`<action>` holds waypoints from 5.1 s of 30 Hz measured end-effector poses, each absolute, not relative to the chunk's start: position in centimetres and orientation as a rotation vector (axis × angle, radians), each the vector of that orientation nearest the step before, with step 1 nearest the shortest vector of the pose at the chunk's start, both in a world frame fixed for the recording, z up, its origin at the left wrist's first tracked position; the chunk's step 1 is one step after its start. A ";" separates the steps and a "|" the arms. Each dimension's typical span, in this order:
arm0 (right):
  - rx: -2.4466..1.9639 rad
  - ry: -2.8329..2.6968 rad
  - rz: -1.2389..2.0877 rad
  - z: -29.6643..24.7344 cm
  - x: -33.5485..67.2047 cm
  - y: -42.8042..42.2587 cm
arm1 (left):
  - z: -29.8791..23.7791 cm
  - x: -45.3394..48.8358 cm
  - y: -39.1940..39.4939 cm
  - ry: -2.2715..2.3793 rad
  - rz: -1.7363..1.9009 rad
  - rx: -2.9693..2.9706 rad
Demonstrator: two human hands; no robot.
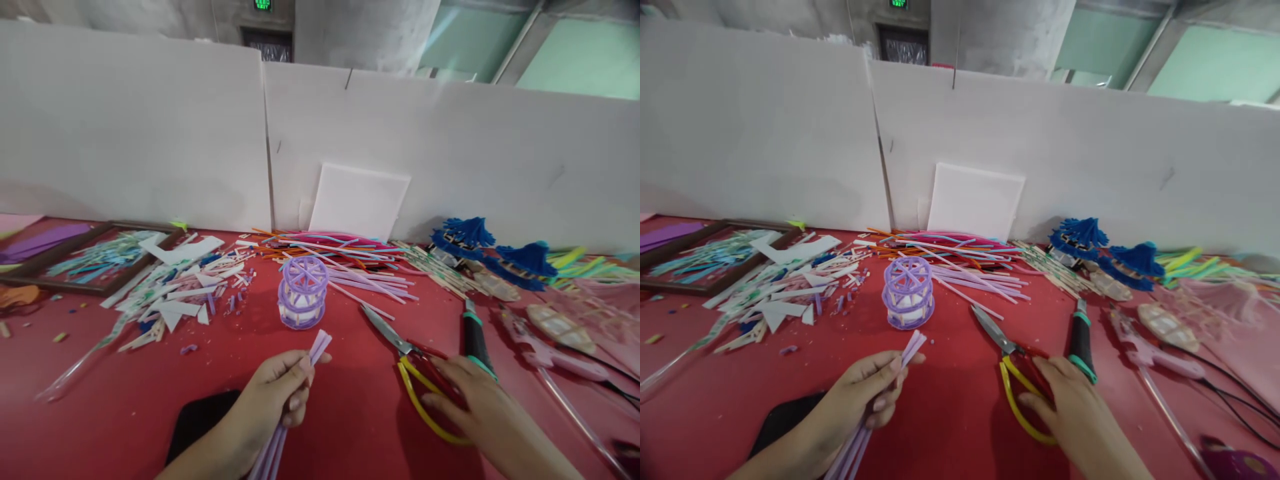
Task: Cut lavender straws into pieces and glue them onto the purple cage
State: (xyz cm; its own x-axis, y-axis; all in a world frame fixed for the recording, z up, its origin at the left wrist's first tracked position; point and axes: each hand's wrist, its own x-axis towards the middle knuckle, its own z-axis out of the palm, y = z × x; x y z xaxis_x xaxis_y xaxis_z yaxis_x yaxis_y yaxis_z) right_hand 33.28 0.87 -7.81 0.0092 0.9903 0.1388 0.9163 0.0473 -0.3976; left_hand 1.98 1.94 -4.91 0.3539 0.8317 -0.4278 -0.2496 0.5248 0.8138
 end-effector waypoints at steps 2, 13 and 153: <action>-1.840 -1.934 0.230 -6.3 32.8 0.1 | -4.7 2.1 1.8 0.960 0.777 0.747; -0.821 -2.215 0.728 -4.4 22.6 2.2 | -4.9 2.5 0.7 0.976 0.516 1.138; -0.935 -1.028 1.694 -5.8 18.8 0.3 | -3.5 3.8 -0.6 1.148 0.690 1.314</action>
State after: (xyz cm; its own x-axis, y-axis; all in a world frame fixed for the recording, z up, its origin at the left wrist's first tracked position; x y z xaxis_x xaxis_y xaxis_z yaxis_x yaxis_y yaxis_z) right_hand 18.80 0.31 -5.77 -0.2936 0.9456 -0.1401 -0.3122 -0.2333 -0.9209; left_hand 3.83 -0.56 -3.52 0.3370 0.9082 -0.2483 0.2068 0.1859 0.9606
